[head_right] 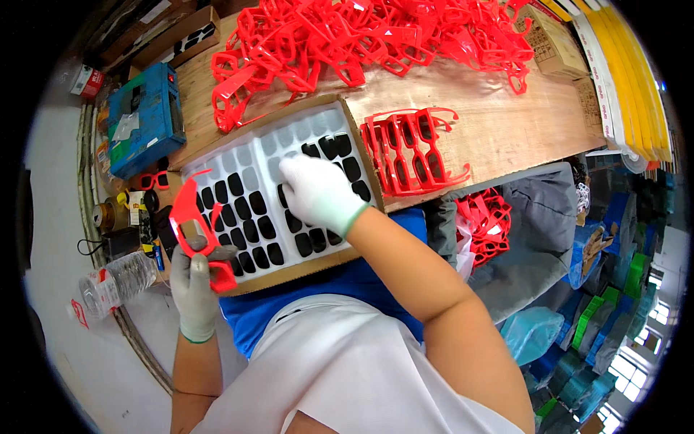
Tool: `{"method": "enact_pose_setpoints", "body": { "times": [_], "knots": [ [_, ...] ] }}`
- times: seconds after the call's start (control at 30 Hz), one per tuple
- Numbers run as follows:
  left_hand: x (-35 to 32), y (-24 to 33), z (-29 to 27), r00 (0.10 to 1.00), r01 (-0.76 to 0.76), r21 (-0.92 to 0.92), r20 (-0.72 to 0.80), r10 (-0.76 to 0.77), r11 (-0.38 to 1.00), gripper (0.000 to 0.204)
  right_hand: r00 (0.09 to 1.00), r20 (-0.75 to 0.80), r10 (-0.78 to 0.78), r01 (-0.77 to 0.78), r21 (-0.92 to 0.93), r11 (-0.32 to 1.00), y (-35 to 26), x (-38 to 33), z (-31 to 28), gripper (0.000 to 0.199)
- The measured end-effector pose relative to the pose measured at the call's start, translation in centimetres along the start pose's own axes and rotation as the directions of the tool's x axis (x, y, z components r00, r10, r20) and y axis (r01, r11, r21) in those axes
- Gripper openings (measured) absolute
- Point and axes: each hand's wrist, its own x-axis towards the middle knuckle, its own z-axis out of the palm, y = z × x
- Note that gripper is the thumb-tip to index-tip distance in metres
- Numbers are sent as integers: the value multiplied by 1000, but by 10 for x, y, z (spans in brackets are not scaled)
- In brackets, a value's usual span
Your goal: The person repeatedly picks up red plastic frames and black lenses from a tray. They insert each lens into the frame by hand, then place the assembled unit on the table. The process is repeated for multiple units throughout the clip.
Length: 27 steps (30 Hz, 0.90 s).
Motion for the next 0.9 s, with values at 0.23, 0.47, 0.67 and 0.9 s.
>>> {"method": "enact_pose_setpoints", "body": {
  "times": [0.23,0.47,0.67,0.9],
  "knots": [
    [-36,8,42,965,-181,361,244,95,915,33,981,-191,-20,123,544,830,-91,-90,-40,26],
    [-46,14,46,971,-92,209,238,40,974,29,971,-144,190,-6,781,624,-110,-105,-37,17],
    [-58,15,32,905,64,-6,422,-56,998,25,911,375,171,-404,896,184,-104,-110,-43,19],
    [-70,26,27,894,212,-115,425,-145,970,30,899,401,176,-435,863,255,-107,-116,-38,25]
  ]
}}
